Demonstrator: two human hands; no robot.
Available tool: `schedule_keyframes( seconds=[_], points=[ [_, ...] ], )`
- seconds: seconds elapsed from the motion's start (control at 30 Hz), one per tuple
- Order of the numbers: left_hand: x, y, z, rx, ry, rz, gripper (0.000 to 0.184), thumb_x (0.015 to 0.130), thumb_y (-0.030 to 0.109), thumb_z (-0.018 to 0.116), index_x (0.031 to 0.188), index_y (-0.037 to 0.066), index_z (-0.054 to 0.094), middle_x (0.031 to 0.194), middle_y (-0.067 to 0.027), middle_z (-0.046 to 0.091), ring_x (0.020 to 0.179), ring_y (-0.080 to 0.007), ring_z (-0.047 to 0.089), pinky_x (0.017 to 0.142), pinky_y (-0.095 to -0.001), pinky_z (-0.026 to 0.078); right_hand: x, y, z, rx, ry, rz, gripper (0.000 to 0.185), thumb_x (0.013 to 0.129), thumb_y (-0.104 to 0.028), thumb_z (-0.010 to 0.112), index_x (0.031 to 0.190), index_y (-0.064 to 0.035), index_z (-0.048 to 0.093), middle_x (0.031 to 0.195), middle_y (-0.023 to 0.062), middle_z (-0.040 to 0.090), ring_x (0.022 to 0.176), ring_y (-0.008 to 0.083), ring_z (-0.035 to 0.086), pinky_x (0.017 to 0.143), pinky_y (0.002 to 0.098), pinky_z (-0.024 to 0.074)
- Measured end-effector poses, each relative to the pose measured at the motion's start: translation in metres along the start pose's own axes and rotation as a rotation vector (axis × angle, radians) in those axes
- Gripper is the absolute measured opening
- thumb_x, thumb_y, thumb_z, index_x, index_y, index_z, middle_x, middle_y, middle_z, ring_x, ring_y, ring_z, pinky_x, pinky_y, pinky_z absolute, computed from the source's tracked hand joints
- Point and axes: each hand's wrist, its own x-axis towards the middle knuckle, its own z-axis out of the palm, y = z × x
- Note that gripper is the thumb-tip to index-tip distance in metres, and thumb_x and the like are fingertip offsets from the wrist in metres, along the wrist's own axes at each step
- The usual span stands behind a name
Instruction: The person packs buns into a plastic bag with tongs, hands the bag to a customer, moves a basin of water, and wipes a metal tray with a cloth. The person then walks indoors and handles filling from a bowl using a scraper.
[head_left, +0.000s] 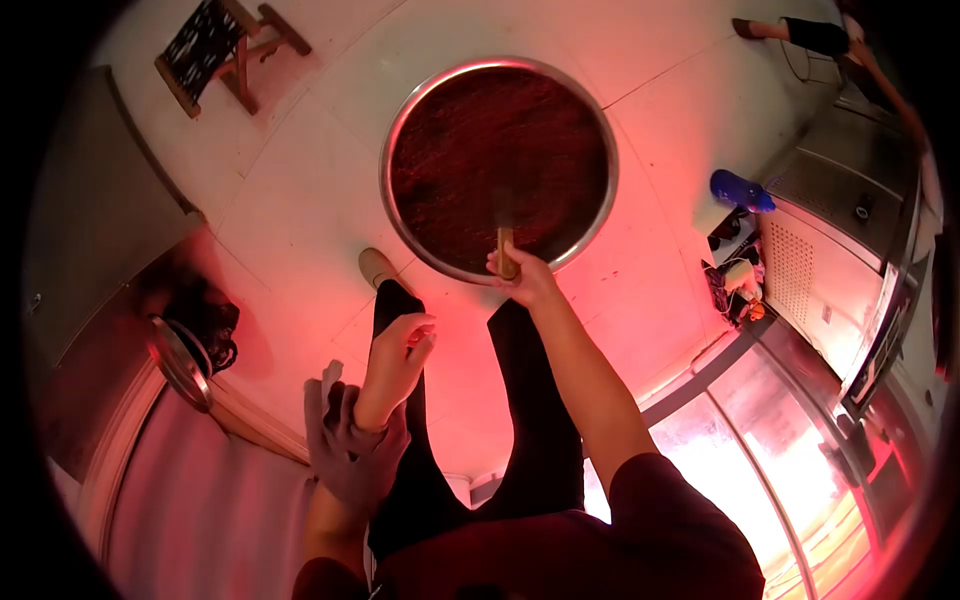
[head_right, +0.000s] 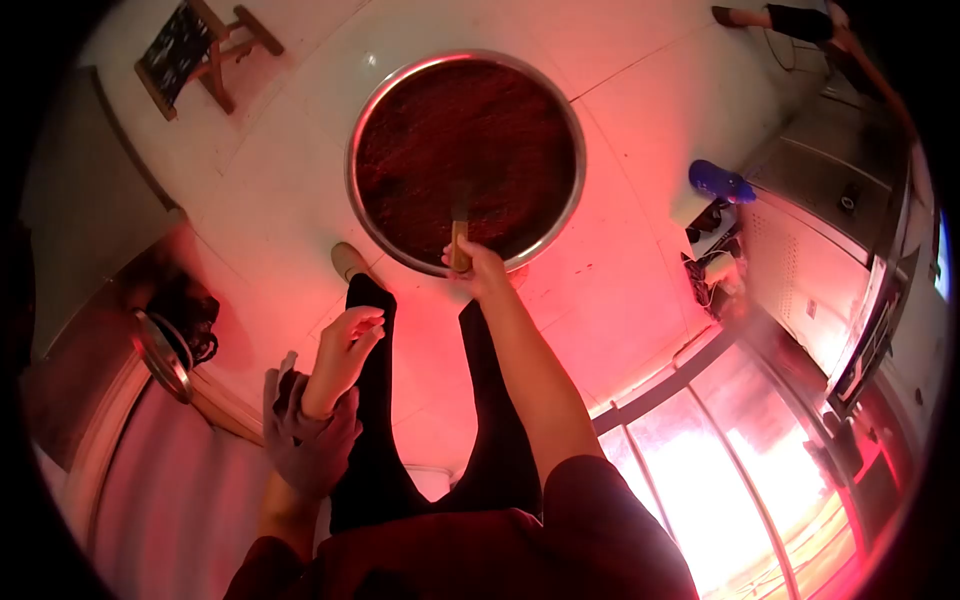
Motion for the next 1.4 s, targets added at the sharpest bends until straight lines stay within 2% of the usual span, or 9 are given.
schedule_keyframes(
  seconds=[0.13, 0.43, 0.67, 0.77, 0.8, 0.9, 1.0, 1.1, 1.4],
  points=[
    [-0.001, 0.025, 0.054, -0.255, -0.086, -0.150, 0.023, 0.089, 0.014, 0.059, 0.105, -0.001, 0.058, 0.089, -0.0077, 0.062, 0.077, -0.0119, 0.059, 0.069, -0.0248, 0.047, -0.103, -0.002, -0.004, 0.102, -0.226, 0.031, 0.028, 0.089, -0.032, 0.058, 0.100, -0.0074, 0.062, 0.093, 0.0027, 0.064, 0.091, 0.0158, 0.058, 0.074, 0.0354, 0.0487],
    [-0.020, 0.131, 0.086, -0.490, -0.146, -0.239, 0.028, 0.095, 0.022, 0.051, 0.112, 0.000, 0.050, 0.086, -0.0063, 0.059, 0.072, -0.0096, 0.057, 0.059, -0.0208, 0.044, -0.263, -0.007, 0.028, -0.058, -0.256, -0.330, 0.026, 0.088, -0.027, 0.060, 0.100, -0.0042, 0.063, 0.087, 0.0029, 0.063, 0.077, 0.0137, 0.060, 0.071, 0.0284, 0.0469],
    [-0.046, 0.193, 0.040, -0.487, -0.367, -0.038, 0.027, 0.097, 0.014, 0.044, 0.119, -0.001, 0.044, 0.083, -0.0058, 0.056, 0.065, -0.0111, 0.054, 0.063, -0.0265, 0.046, -0.316, -0.014, 0.066, -0.069, -0.180, -0.485, 0.034, 0.088, -0.037, 0.060, 0.098, -0.0051, 0.064, 0.090, 0.0036, 0.062, 0.083, 0.0139, 0.059, 0.076, 0.0305, 0.0451],
    [-0.063, 0.207, 0.014, -0.456, -0.518, 0.033, 0.027, 0.097, 0.011, 0.042, 0.120, -0.002, 0.042, 0.082, -0.0059, 0.056, 0.065, -0.0117, 0.053, 0.062, -0.0273, 0.045, -0.343, -0.020, 0.089, 0.068, -0.282, -0.463, 0.036, 0.087, -0.039, 0.061, 0.100, -0.0053, 0.064, 0.091, 0.0049, 0.062, 0.088, 0.0151, 0.058, 0.078, 0.0321, 0.0451],
    [-0.069, 0.211, 0.008, -0.391, -0.520, 0.034, 0.026, 0.096, 0.011, 0.043, 0.118, -0.002, 0.043, 0.081, -0.0062, 0.056, 0.066, -0.0122, 0.054, 0.062, -0.0275, 0.044, -0.342, -0.020, 0.095, 0.112, -0.369, -0.474, 0.034, 0.090, -0.032, 0.058, 0.102, -0.0007, 0.063, 0.106, 0.0091, 0.061, 0.096, 0.0182, 0.058, 0.081, 0.0339, 0.0471],
    [-0.096, 0.248, -0.007, -0.365, -0.540, 0.017, 0.020, 0.097, 0.016, 0.043, 0.107, 0.000, 0.047, 0.074, -0.0058, 0.054, 0.062, -0.0121, 0.052, 0.059, -0.0270, 0.043, -0.361, -0.013, 0.118, 0.197, -0.392, -0.645, 0.032, 0.090, -0.028, 0.059, 0.098, 0.0027, 0.062, 0.094, 0.0102, 0.064, 0.088, 0.0186, 0.060, 0.077, 0.0318, 0.0478],
    [-0.103, 0.250, -0.018, -0.480, -0.643, -0.086, 0.022, 0.098, 0.023, 0.041, 0.090, 0.003, 0.047, 0.065, -0.0035, 0.048, 0.053, -0.0115, 0.046, 0.053, -0.0260, 0.039, -0.366, -0.009, 0.128, 0.179, -0.415, -0.645, 0.029, 0.091, -0.022, 0.057, 0.094, 0.0059, 0.062, 0.093, 0.0127, 0.065, 0.085, 0.0196, 0.061, 0.075, 0.0318, 0.0488],
    [-0.105, 0.249, -0.022, -0.354, -0.582, -0.014, 0.026, 0.098, 0.026, 0.040, 0.081, 0.006, 0.042, 0.059, -0.0017, 0.044, 0.047, -0.0103, 0.041, 0.043, -0.0247, 0.034, -0.362, -0.009, 0.130, 0.096, -0.353, -0.685, 0.028, 0.090, -0.023, 0.058, 0.090, 0.0045, 0.063, 0.089, 0.0121, 0.066, 0.084, 0.0196, 0.062, 0.074, 0.0324, 0.0494],
    [-0.101, 0.238, -0.047, -0.060, -0.498, 0.055, 0.029, 0.099, 0.027, 0.038, 0.079, 0.006, 0.041, 0.057, -0.0010, 0.040, 0.043, -0.0100, 0.037, 0.041, -0.0250, 0.031, -0.339, 0.002, 0.157, 0.233, -0.323, -0.679, 0.027, 0.089, -0.025, 0.060, 0.083, 0.0008, 0.063, 0.083, 0.0105, 0.066, 0.078, 0.0206, 0.064, 0.070, 0.0330, 0.0518]
  ],
)
